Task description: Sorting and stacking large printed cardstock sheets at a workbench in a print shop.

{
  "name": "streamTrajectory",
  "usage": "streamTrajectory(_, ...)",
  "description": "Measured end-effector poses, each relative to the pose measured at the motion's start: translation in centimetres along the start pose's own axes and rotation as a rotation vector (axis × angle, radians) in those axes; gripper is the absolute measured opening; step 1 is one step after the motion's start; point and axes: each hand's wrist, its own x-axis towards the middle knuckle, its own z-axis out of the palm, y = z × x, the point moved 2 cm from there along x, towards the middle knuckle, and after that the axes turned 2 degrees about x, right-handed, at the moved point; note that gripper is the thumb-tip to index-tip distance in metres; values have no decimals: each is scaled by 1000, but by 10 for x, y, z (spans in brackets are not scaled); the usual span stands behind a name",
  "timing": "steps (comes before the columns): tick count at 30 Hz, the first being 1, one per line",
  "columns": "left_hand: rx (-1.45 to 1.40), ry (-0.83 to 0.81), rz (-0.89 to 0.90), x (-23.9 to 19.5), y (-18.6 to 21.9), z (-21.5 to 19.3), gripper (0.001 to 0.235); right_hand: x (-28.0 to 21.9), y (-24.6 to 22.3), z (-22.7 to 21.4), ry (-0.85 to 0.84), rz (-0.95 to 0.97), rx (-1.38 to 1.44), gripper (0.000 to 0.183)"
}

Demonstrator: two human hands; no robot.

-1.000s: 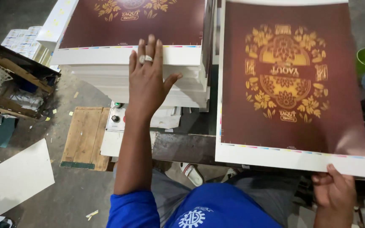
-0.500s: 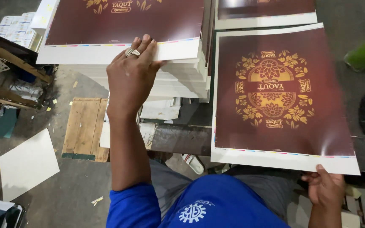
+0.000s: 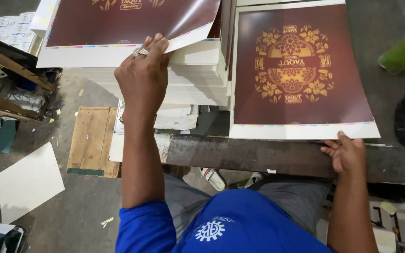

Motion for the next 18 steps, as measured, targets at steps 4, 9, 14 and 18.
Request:
streamTrajectory(4,22,57,0,8,-6,-11,14,-13,-16,26,-22,105,-20,48)
streamTrajectory(9,-36,172,113,6,31,-38,13,-51,-13,67,9,167,-96,70)
streamTrajectory(14,-216,134,286,-10,116,-48,20,-85,-62,156,-161,89,-144,57)
streamTrajectory(18,-294,-72,346,-22,166,-45,32,-111,-110,215,-534,-170,-25,52)
